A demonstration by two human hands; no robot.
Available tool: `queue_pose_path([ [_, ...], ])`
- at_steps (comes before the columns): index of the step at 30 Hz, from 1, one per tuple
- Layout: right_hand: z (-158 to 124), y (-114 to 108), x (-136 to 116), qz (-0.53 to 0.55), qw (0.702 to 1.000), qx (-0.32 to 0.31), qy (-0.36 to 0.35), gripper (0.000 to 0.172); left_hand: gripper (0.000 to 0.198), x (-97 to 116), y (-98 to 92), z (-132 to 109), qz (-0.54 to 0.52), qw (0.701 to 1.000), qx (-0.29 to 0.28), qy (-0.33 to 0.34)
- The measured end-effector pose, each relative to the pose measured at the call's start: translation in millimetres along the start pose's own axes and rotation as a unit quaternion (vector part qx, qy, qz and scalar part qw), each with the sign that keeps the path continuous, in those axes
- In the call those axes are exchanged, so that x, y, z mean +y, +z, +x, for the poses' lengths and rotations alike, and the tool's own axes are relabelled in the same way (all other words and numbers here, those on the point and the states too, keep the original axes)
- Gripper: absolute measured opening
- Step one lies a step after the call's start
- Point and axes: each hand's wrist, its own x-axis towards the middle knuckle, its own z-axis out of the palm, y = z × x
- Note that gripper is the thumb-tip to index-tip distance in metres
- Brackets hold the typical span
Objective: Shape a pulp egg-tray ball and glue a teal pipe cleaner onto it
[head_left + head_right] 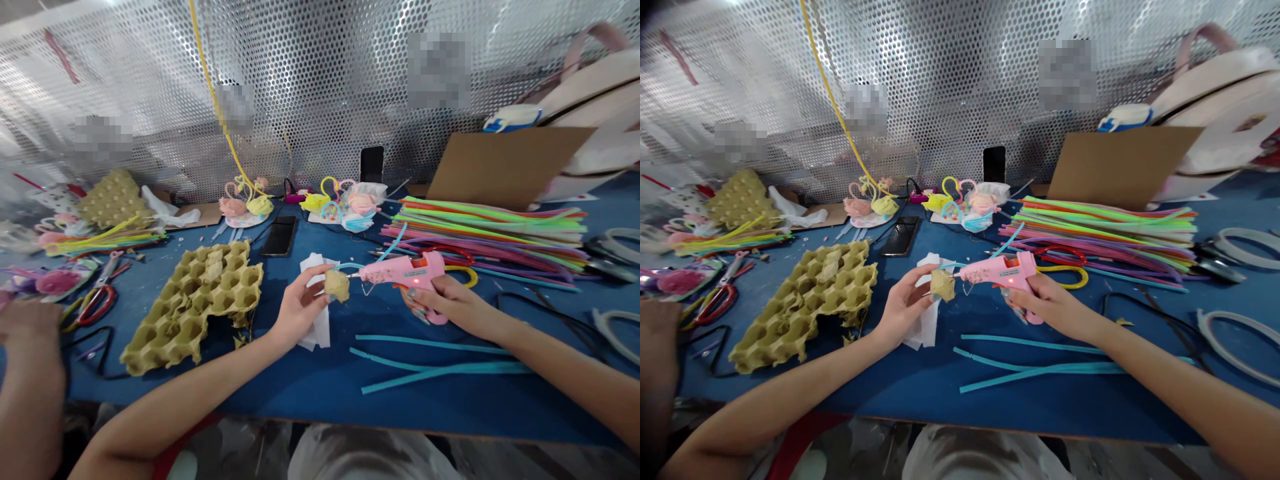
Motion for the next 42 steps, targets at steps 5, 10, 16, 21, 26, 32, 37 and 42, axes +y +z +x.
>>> queue_pose_path([
  [5, 0.4, 0.7, -1.7, -0.008, 1.000, 0.004, -0.004, 0.059, 0.047, -1.7, -0.9, 0.3, 0.010, 1.000, 0.007, 0.006],
  [10, 0.2, 1.6, -9.1, 0.006, 1.000, -0.005, 0.000, 0.060, 0.048, -2.9, -2.0, 0.4, 0.004, 1.000, 0.012, -0.002],
  [16, -0.9, 2.6, -14.3, 0.019, 1.000, -0.016, 0.011, 0.058, 0.047, -6.2, -3.5, 1.7, -0.007, 1.000, 0.021, -0.011],
  [21, -0.6, 2.2, -12.7, 0.012, 1.000, -0.022, 0.007, 0.059, 0.048, -5.1, -2.4, 1.6, -0.017, 0.999, 0.031, -0.027],
  [26, -0.5, 2.8, -7.9, 0.031, 0.999, -0.020, 0.013, 0.060, 0.047, -2.0, -0.6, 1.5, -0.016, 0.999, 0.035, -0.029],
  [32, -0.9, 3.1, -6.9, 0.030, 0.999, -0.025, 0.018, 0.060, 0.047, -0.9, 0.5, 1.2, -0.022, 0.998, 0.043, -0.029],
  [37, -0.1, 3.3, -4.3, 0.018, 0.999, -0.028, 0.011, 0.058, 0.047, 3.6, 3.0, 0.9, -0.033, 0.997, 0.054, -0.046],
  [42, -0.1, 5.1, -6.8, 0.004, 0.999, -0.024, 0.029, 0.061, 0.047, 7.2, 4.7, 0.6, -0.043, 0.996, 0.062, -0.055],
])
